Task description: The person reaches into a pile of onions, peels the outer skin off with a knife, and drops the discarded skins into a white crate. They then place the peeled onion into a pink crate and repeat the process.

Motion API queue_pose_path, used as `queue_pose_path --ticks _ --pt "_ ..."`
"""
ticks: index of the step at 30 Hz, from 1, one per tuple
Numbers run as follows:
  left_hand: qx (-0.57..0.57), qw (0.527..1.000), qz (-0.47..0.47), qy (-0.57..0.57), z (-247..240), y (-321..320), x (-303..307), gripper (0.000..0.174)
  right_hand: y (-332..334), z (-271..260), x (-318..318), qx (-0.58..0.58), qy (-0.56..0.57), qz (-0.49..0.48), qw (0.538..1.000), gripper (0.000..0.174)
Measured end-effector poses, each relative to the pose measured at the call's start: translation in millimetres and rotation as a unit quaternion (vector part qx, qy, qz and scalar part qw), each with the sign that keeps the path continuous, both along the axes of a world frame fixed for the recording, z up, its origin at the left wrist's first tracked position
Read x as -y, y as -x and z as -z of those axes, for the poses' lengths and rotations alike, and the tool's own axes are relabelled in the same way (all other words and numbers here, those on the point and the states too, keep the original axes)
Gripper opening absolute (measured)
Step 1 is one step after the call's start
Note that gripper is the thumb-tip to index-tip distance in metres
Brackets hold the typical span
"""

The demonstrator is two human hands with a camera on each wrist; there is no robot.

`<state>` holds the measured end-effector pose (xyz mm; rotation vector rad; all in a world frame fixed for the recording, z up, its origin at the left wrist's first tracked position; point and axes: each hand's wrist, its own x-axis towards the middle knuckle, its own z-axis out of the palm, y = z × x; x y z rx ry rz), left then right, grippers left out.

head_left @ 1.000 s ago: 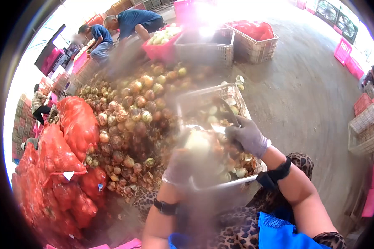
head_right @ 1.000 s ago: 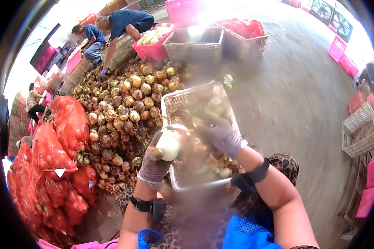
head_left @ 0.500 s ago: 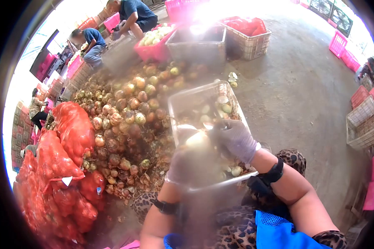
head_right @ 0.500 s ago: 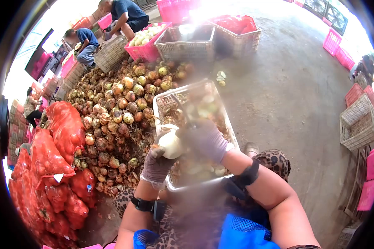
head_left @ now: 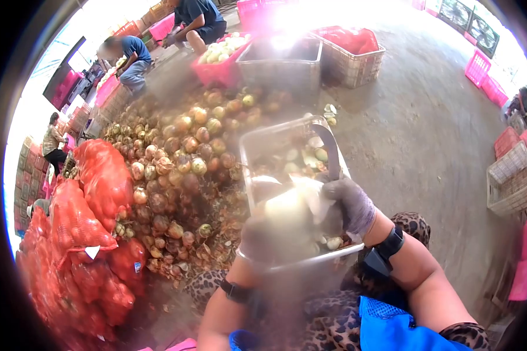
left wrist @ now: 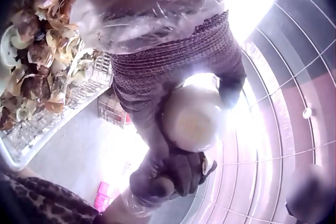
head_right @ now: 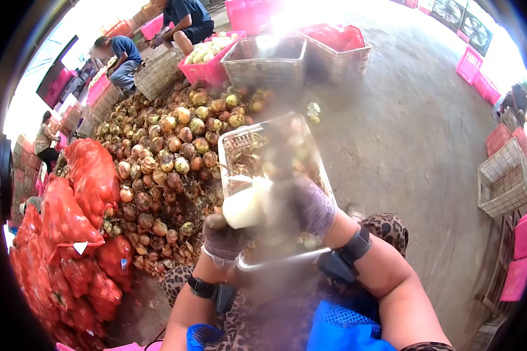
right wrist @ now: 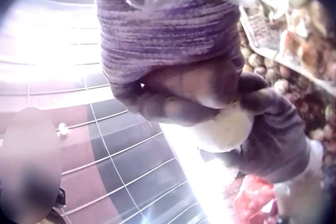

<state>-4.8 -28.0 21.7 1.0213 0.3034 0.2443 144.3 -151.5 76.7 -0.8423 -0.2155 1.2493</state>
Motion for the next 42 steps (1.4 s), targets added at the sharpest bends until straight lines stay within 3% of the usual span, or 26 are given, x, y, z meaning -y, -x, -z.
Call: queue_pose_path --ticks 2,3,4,5,7,8,9,10,12,13,14,15,16,17,18,20,22,24,25,28,30,32,34,38,39,42 --pt "-0.01 0.996 -0.001 -0.094 -1 -3 -3 0.078 -7 1 -4 0.101 0.034 0.011 0.994 0.02" --pt "0.001 0.994 0.003 -0.113 0 -4 -5 0.077 -10 13 -5 0.33 -0.022 -0.033 0.943 0.02" --pt "-0.015 0.998 0.012 -0.057 1 -4 -7 0.075 -12 21 -8 0.533 -0.075 -0.019 0.843 0.02" --pt "-0.031 0.999 0.019 0.0 2 -4 -8 0.074 -10 26 -11 0.607 -0.067 -0.027 0.792 0.019" --pt "-0.029 0.996 0.026 0.075 15 -6 -11 0.071 -9 26 -10 0.512 -0.106 -0.005 0.852 0.021" --pt "0.013 0.994 0.034 0.102 19 -6 -10 0.066 -13 20 -6 0.328 -0.15 0.026 0.932 0.026" --pt "0.055 0.989 0.045 0.13 19 -6 -9 0.06 -18 12 -1 0.13 -0.188 0.058 0.972 0.031" --pt "0.095 0.981 0.058 0.159 19 -6 -8 0.055 -25 3 3 -0.073 -0.217 0.085 0.97 0.037" --pt "0.167 0.965 0.053 0.196 17 -2 -7 0.046 -54 -31 21 -0.119 -0.164 0.251 0.947 0.043" --pt "0.174 0.953 0.042 0.243 15 0 -8 0.047 -71 -10 21 0.057 -0.102 0.197 0.973 0.044" --pt "0.182 0.94 0.03 0.289 14 2 -9 0.047 -88 11 21 0.268 -0.021 0.145 0.952 0.046" --pt "0.151 0.93 0.017 0.335 11 3 -12 0.055 -106 32 21 0.436 0.038 0.112 0.892 0.048" --pt "0.117 0.917 0.007 0.382 7 3 -13 0.067 -81 28 8 0.591 0.147 0.085 0.789 0.05" --pt "0.112 0.923 -0.011 0.368 0 3 -10 0.065 -55 25 -4 0.716 0.252 0.058 0.649 0.054" --pt "0.12 0.942 -0.019 0.314 -1 2 -9 0.065 -30 16 -6 0.67 0.32 -0.034 0.669 0.058" --pt "0.124 0.978 -0.047 0.163 5 -1 -8 0.065 0 29 -7 0.712 0.162 -0.079 0.678 0.066" --pt "0.076 0.99 -0.095 -0.073 20 -4 -12 0.068 14 28 -10 0.761 0.086 -0.068 0.639 0.064" --pt "0.034 0.975 -0.11 -0.189 27 -6 -8 0.073 20 28 -11 0.779 0.07 -0.056 0.621 0.062" --pt "0.03 0.98 -0.106 -0.167 20 -7 -3 0.075 21 27 -12 0.776 0.087 -0.051 0.623 0.06" --pt "0.043 0.992 -0.097 0.066 26 -5 -6 0.082 21 21 -14 0.776 0.093 -0.053 0.622 0.054" --pt "0.056 0.986 -0.088 0.131 31 -1 -9 0.082 19 22 -14 0.78 0.071 -0.058 0.619 0.05" --pt "0.066 0.986 -0.087 0.126 29 1 -9 0.081 12 53 -19 0.657 -0.014 0.011 0.754 0.047" --pt "0.059 0.992 -0.088 0.068 18 2 -10 0.082 1 65 -21 0.588 0.02 0.028 0.808 0.048" --pt "0.047 0.993 -0.104 0.04 -19 6 -7 0.09 -51 50 -25 0.572 0.326 -0.038 0.752 0.059" --pt "0.074 0.989 -0.092 0.085 -19 8 -11 0.092 -56 45 -29 0.562 0.396 -0.051 0.725 0.063" --pt "0.095 0.982 -0.147 0.066 -8 15 -21 0.103 -15 37 -14 0.664 0.175 -0.046 0.725 0.069"
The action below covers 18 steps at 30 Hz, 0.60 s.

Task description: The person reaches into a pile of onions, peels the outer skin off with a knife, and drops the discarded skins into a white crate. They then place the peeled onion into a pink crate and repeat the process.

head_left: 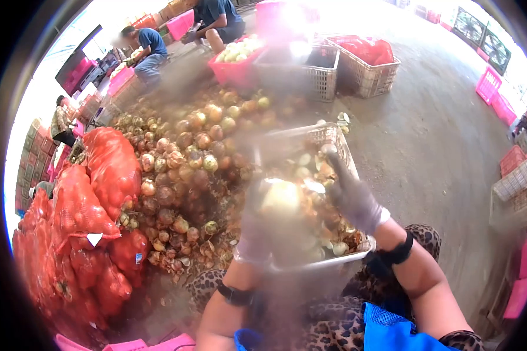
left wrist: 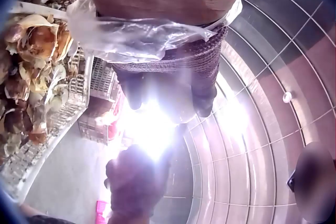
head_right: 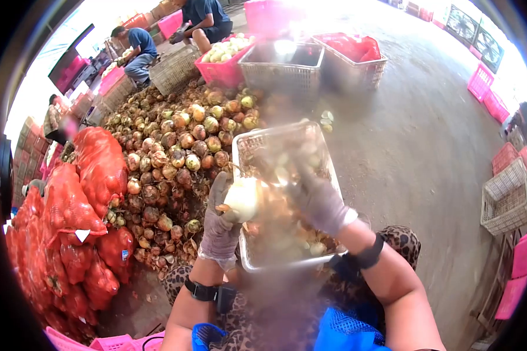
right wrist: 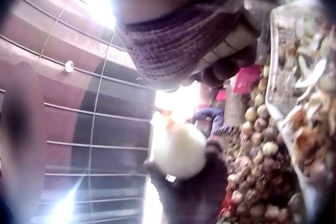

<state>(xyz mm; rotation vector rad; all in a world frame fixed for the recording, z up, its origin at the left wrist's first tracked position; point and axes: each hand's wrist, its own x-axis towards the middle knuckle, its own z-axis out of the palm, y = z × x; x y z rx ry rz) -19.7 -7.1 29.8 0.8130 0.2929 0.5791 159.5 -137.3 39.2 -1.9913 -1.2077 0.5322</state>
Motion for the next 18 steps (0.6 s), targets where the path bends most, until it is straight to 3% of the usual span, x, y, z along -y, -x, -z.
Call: queue_pose_path --ticks 1,4,5,9,10,11,12,13,15,16,17,18 --pt "-0.014 0.999 -0.017 -0.023 2 -1 -1 0.104 13 -8 1 0.108 -0.126 -0.076 0.983 0.072" --pt "-0.043 0.998 -0.018 -0.04 -3 -4 7 0.112 39 -14 -1 0.146 -0.206 -0.164 0.954 0.058" --pt "-0.048 0.998 -0.005 -0.035 -7 -4 8 0.114 39 -22 2 0.135 -0.105 -0.177 0.969 0.045" --pt "-0.124 0.981 -0.045 -0.141 9 -3 2 0.113 27 18 -5 0.321 -0.153 -0.146 0.923 0.035" --pt "-0.117 0.981 -0.042 -0.149 12 -2 1 0.111 16 28 -6 0.269 -0.141 -0.126 0.944 0.037" --pt "-0.111 0.981 -0.039 -0.157 15 -1 -1 0.109 4 34 -7 0.058 -0.101 -0.078 0.99 0.039" --pt "-0.092 0.983 -0.026 -0.158 13 0 0 0.107 -8 37 -7 -0.151 -0.052 0.019 0.987 0.04" --pt "-0.072 0.985 -0.013 -0.159 11 0 1 0.105 -17 29 -9 -0.265 0.006 0.113 0.958 0.042" --pt "-0.037 0.982 -0.042 -0.183 6 -3 8 0.103 -22 4 -7 -0.217 0.167 0.143 0.951 0.043" --pt "-0.018 0.978 -0.058 -0.197 4 -4 9 0.103 -15 5 -7 -0.029 0.207 0.121 0.97 0.044" --pt "0.022 0.977 -0.059 -0.206 7 -3 4 0.098 -9 5 -10 0.162 0.237 0.089 0.954 0.046" --pt "-0.039 0.959 -0.08 -0.269 0 1 3 0.095 -13 24 -4 0.186 0.219 0.052 0.956 0.048"
